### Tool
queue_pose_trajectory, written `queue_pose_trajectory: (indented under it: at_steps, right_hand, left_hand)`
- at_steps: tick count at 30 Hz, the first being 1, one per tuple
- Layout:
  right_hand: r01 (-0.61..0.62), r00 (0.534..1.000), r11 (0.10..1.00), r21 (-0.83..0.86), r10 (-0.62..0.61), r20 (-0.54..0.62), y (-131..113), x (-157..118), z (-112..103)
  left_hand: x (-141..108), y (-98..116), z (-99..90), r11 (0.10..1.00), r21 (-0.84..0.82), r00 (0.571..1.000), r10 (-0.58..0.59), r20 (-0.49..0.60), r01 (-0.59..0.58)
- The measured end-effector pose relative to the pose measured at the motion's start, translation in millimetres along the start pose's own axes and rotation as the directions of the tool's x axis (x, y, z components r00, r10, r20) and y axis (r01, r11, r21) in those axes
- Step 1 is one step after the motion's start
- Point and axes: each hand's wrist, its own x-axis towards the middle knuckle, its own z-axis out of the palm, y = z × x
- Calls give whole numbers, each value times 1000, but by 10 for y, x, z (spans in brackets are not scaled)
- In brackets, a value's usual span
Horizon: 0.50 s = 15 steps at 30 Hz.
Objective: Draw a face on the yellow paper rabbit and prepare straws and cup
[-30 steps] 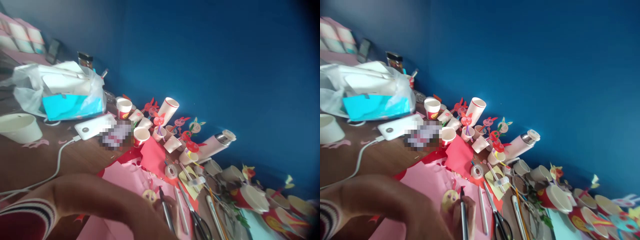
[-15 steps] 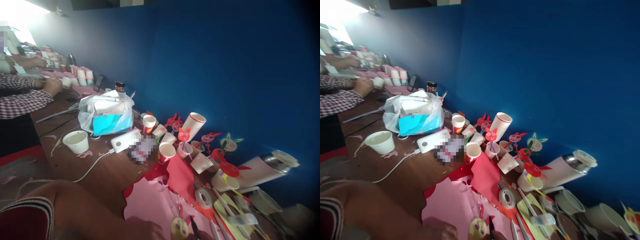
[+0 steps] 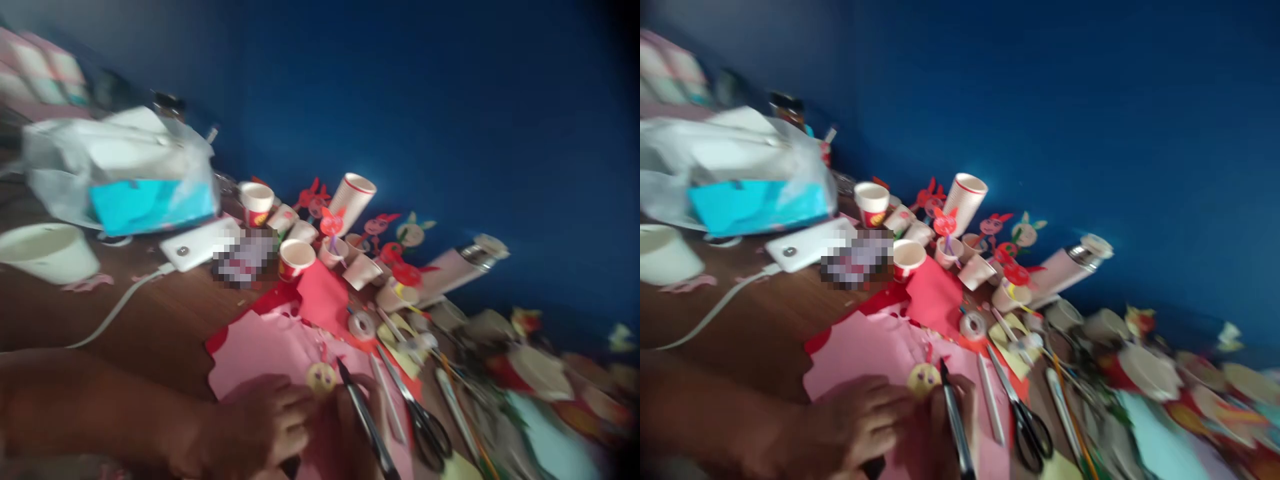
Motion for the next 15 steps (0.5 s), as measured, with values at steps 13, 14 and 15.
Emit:
queue_pose_trajectory:
  at_steps: [13,14,15]
  right_hand:
    - [-1,996,1000,9,0,94,347,51,-403]
    - [-7,995,1000,16,5,95,350,43,-379]
    - [-13,995,1000,22,11,94,351,38,-360]
  left_hand:
    - [56,104,165,986,140,996,-91,0,90]
    - [62,97,170,987,136,996,-90,21,86]
    - [68,89,174,988,128,995,-89,39,83]
